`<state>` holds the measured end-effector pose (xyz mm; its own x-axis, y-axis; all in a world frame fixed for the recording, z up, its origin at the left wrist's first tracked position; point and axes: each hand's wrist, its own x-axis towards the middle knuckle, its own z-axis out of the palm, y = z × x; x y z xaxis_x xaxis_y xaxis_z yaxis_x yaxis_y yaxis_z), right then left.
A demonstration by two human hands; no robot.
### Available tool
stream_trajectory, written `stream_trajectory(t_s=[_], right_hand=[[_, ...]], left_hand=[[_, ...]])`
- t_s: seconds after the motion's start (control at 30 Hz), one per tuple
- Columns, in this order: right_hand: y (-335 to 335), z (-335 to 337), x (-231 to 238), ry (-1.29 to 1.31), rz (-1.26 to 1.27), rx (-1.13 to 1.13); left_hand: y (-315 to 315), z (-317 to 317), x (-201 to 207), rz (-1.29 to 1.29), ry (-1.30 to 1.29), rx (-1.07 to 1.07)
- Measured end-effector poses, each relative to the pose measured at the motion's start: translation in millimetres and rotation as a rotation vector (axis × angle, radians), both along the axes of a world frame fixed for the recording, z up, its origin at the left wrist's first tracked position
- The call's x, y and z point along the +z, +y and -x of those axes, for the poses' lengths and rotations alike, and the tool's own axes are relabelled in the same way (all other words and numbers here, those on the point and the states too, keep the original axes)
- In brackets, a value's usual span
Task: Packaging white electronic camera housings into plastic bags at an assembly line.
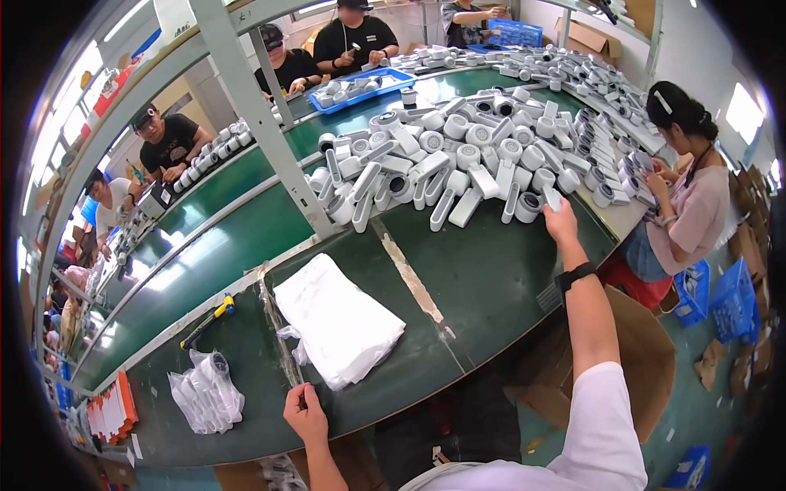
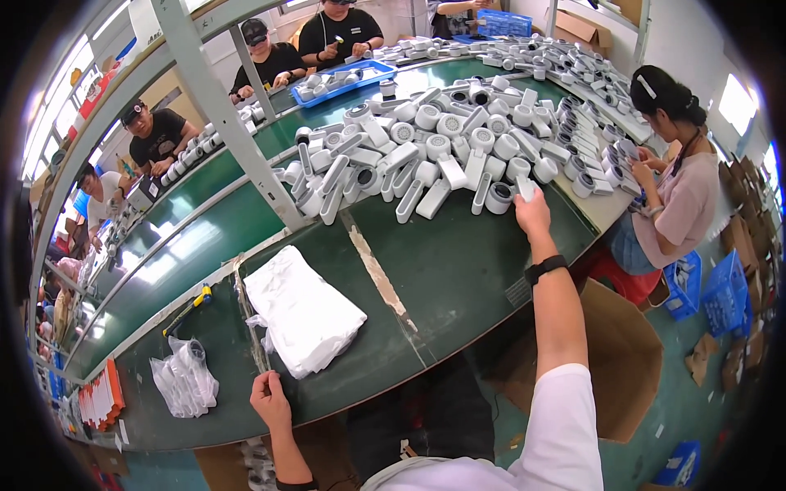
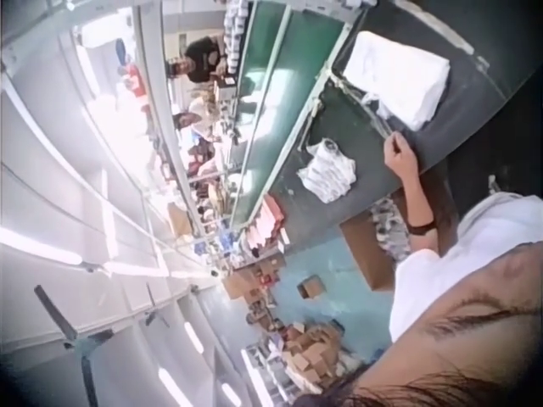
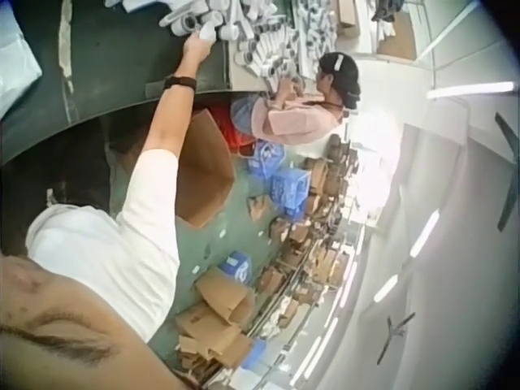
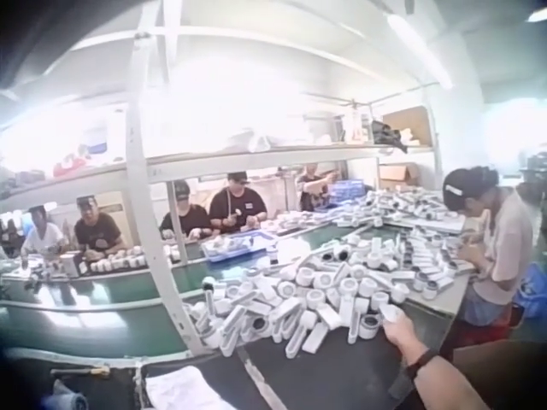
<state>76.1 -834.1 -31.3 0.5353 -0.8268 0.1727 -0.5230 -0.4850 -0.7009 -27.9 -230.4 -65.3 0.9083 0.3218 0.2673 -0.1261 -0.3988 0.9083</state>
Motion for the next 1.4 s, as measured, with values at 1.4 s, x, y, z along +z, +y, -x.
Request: stream_trajectory(t_s=[1.4], right_hand=[[288, 167, 22, -0.139, -1.257, 0.931]], left_hand=[[-74, -50, 71, -0.395, -0.104, -0.395]])
